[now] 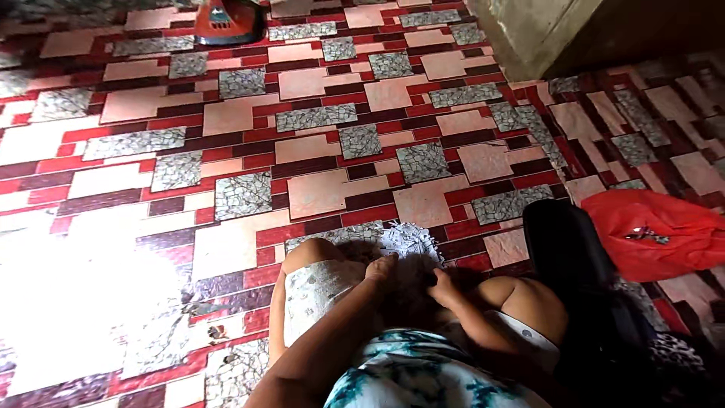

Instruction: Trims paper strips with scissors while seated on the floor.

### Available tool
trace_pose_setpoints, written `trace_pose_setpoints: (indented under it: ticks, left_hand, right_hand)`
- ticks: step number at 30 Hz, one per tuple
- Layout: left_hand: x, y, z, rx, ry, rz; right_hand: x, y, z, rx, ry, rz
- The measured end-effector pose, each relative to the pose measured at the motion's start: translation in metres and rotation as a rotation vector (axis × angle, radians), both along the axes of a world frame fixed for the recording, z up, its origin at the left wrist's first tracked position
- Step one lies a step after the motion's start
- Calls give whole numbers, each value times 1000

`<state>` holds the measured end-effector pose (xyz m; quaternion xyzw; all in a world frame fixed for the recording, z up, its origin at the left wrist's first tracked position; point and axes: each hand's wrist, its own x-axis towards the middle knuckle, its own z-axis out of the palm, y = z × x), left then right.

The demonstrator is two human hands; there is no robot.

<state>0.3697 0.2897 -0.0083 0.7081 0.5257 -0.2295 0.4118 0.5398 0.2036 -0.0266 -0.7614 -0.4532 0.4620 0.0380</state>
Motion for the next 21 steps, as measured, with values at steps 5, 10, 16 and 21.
trace_pose_setpoints:
  ticks: [5, 10, 16, 21]
  left_hand:
    - [-24, 7, 6, 9, -369, 57]
    - [-39, 4, 12, -49, -462, 140]
    - [-42, 22, -8, -91, -597, 234]
    - [-27, 33, -21, -266, -664, 319]
  right_hand:
    - [6, -9, 0, 133, 223, -194]
    - [7, -20, 9, 152, 530, -268]
    - [12, -28, 22, 208, 714, -257]
    - [1, -21, 1, 233, 696, -479]
